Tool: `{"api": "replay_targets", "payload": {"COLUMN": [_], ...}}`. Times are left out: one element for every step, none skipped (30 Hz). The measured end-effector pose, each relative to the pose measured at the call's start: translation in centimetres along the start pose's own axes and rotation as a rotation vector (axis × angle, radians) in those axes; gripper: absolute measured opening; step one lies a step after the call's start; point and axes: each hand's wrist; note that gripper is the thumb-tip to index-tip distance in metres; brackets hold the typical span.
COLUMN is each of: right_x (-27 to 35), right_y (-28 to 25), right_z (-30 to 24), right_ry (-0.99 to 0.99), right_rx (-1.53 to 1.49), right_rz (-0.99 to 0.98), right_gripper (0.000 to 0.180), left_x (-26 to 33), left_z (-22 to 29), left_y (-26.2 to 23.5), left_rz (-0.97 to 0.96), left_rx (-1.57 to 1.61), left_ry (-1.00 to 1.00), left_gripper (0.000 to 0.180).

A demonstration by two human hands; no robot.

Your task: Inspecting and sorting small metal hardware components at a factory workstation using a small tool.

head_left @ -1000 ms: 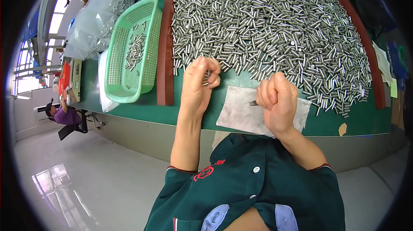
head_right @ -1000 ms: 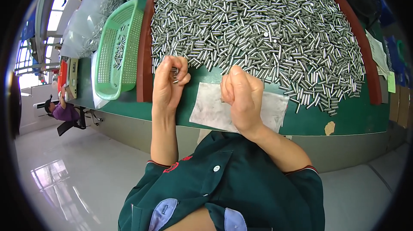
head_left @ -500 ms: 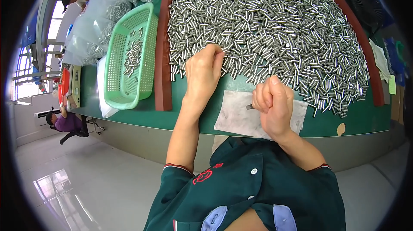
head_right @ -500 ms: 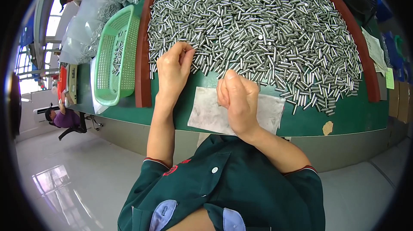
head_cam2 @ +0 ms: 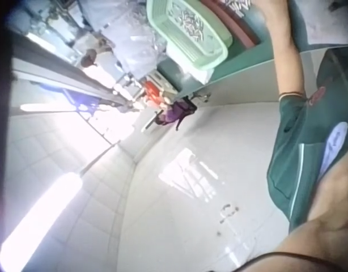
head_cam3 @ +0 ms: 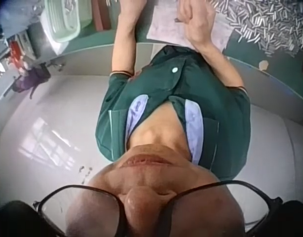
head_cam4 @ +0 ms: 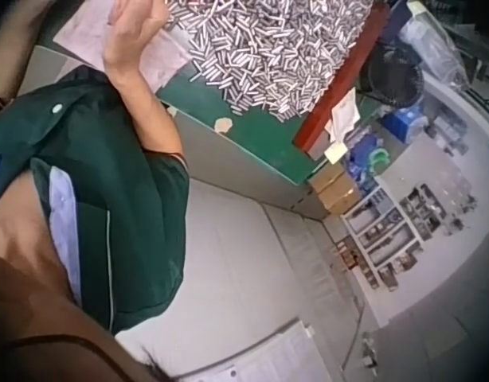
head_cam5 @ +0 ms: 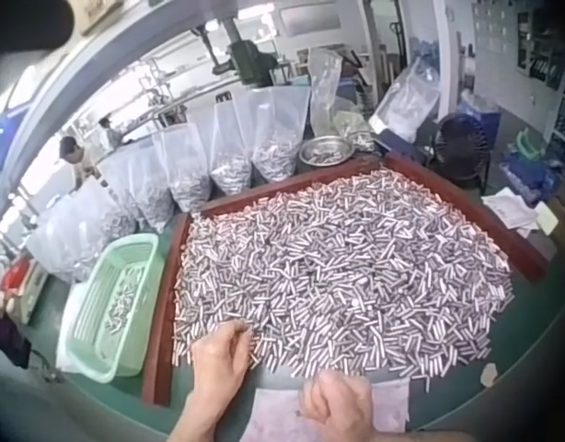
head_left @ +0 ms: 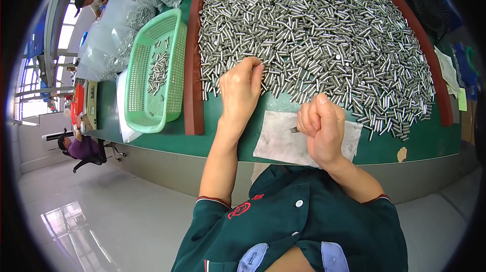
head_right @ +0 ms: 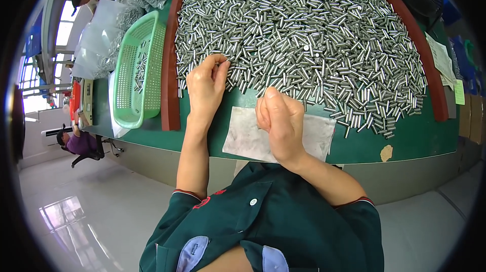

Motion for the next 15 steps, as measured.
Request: {"api": "replay_targets", "payload": {"right_x": [0.0, 0.0, 0.0, 0.0, 0.0, 0.0, 0.0, 0.0, 0.0, 0.0, 0.0, 0.0, 0.0, -0.1, -0.1], "right_y": [0.0, -0.1, -0.1, -0.2, -0.1, 0.0, 0.1, 0.2, 0.2, 0.2, 0.2, 0.2, 0.2, 0.2, 0.2], "right_z": [0.0, -0.1, -0.1, -0.2, -0.2, -0.2, -0.2, -0.2, -0.1, -0.1, 0.0, 0.0, 0.0, 0.1, 0.1], "right_ry": [0.001, -0.002, -0.005, -0.007, 0.0, -0.001, -0.009, -0.017, -0.016, -0.016, -0.017, -0.016, -0.017, -0.018, -0.018], "right_rx": [-0.003, -0.002, 0.007, 0.017, 0.013, 0.013, 0.045, 0.078, 0.08, 0.075, 0.069, 0.072, 0.069, 0.065, 0.066], "right_rz": [0.004, 0.004, 0.001, -0.002, 0.001, -0.006, -0.004, -0.001, -0.005, -0.004, -0.003, -0.004, 0.0, 0.005, 0.004], "right_gripper": [0.038, 0.038, 0.037, 0.037, 0.038, 0.038, 0.039, 0.04, 0.04, 0.04, 0.04, 0.04, 0.04, 0.04, 0.04], "left_x": [0.0, 0.0, 0.0, 0.2, 0.2, 0.3, 0.3, 0.4, 0.5, 0.6, 0.6, 0.6, 0.6, 0.6, 0.6], "left_z": [0.2, 0.3, 0.1, -0.1, -0.5, -0.8, -1.1, -1.4, -1.6, -1.7, -1.8, -1.7, -1.6, -1.6, -1.7], "left_y": [-0.2, -0.3, -0.3, -0.7, -1.1, -1.5, -1.7, -1.7, -1.6, -1.6, -1.6, -1.5, -1.5, -1.5, -1.4], "left_rz": [0.001, 0.001, 0.029, -0.096, -0.223, -0.275, -0.329, -0.339, -0.334, -0.334, -0.334, -0.332, -0.322, -0.313, -0.311], "left_rx": [0.133, 0.266, 0.537, 0.862, 1.332, 1.514, 1.697, 1.767, 1.768, 1.789, 1.81, 1.813, 1.789, 1.764, 1.765], "left_ry": [-0.086, -0.172, -0.193, -0.431, -0.505, -0.534, -0.56, -0.565, -0.563, -0.58, -0.597, -0.597, -0.594, -0.592, -0.591], "left_gripper": [0.006, 0.006, 0.007, 0.008, 0.009, 0.009, 0.009, 0.009, 0.009, 0.009, 0.01, 0.01, 0.011, 0.011, 0.011]}}
Point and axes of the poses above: each hand's wrist, its own x-axis away from the middle knuckle, its own y-axis out of the palm, z = x × y, and after that the axes turned 6 degrees about -x, right-handed
